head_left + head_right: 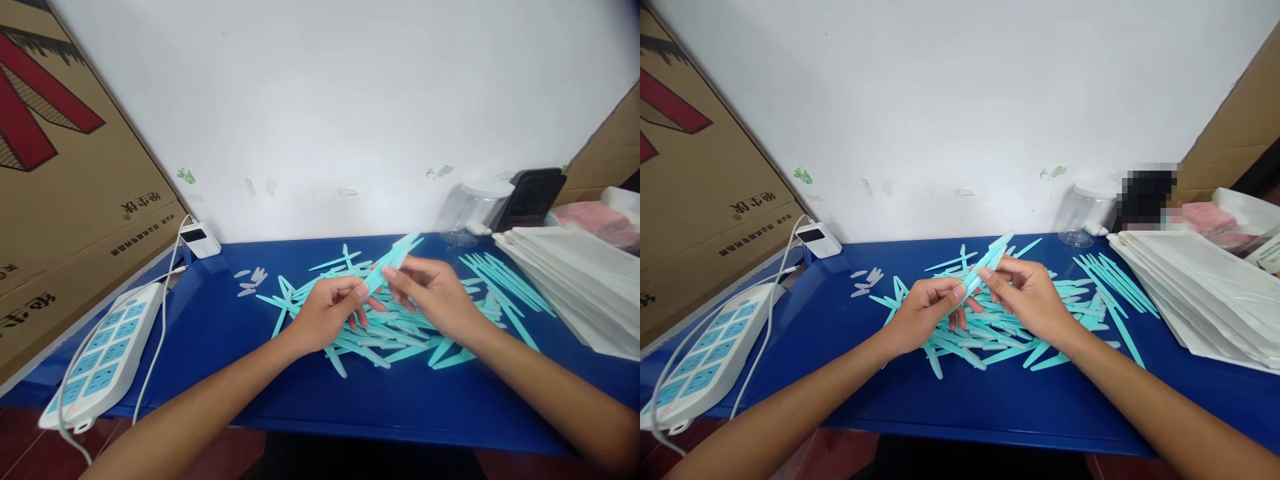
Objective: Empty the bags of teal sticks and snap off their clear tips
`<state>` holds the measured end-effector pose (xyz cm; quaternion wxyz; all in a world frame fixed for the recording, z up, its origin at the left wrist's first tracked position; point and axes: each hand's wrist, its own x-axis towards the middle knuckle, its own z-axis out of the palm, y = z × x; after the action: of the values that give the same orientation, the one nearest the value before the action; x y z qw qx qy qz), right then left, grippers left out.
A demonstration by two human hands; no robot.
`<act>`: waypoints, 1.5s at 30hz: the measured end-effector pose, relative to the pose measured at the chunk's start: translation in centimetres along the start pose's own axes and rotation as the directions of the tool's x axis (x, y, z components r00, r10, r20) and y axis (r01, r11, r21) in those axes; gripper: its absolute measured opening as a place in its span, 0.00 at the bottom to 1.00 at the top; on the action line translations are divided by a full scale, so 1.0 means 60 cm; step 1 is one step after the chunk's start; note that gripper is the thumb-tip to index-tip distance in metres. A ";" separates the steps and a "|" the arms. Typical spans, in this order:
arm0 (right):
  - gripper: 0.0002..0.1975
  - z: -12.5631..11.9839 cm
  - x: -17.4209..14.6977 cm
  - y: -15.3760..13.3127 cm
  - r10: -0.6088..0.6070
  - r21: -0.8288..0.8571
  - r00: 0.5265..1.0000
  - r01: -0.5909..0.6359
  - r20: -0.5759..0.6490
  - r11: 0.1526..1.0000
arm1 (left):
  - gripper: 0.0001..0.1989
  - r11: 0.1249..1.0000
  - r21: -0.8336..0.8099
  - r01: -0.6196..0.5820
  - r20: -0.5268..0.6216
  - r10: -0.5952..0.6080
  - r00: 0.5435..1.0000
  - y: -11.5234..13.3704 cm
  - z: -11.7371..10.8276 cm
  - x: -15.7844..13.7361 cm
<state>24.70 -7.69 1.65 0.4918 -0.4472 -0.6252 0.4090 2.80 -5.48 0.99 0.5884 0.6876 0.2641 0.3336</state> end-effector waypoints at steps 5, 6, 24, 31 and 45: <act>0.24 -0.010 -0.001 -0.010 0.020 -0.037 0.998 -0.023 -0.062 0.999 | 0.22 1.000 0.021 0.018 0.019 -0.018 1.000 -0.002 0.005 -0.003; 0.24 -0.008 -0.001 -0.010 0.022 -0.039 0.999 -0.024 -0.046 0.999 | 0.22 1.000 0.011 0.019 0.027 -0.020 0.999 -0.004 0.007 -0.003; 0.23 -0.028 -0.018 -0.027 0.195 -0.207 0.832 -0.099 0.519 0.973 | 0.22 0.880 0.454 -0.143 -0.104 0.212 0.972 0.020 -0.036 -0.003; 0.22 -0.027 -0.017 -0.018 0.183 -0.212 0.802 -0.072 0.568 0.975 | 0.24 0.654 0.705 -0.274 0.139 0.251 0.958 0.009 -0.038 -0.002; 0.22 -0.019 -0.019 -0.015 0.194 -0.294 0.803 -0.025 0.564 0.956 | 0.22 0.509 0.784 -0.354 0.234 0.285 0.929 0.008 -0.037 0.001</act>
<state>25.79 -8.94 2.44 0.1839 -0.3979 -0.7692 0.4650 1.11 -4.12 1.66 0.1430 0.9284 0.2338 0.2508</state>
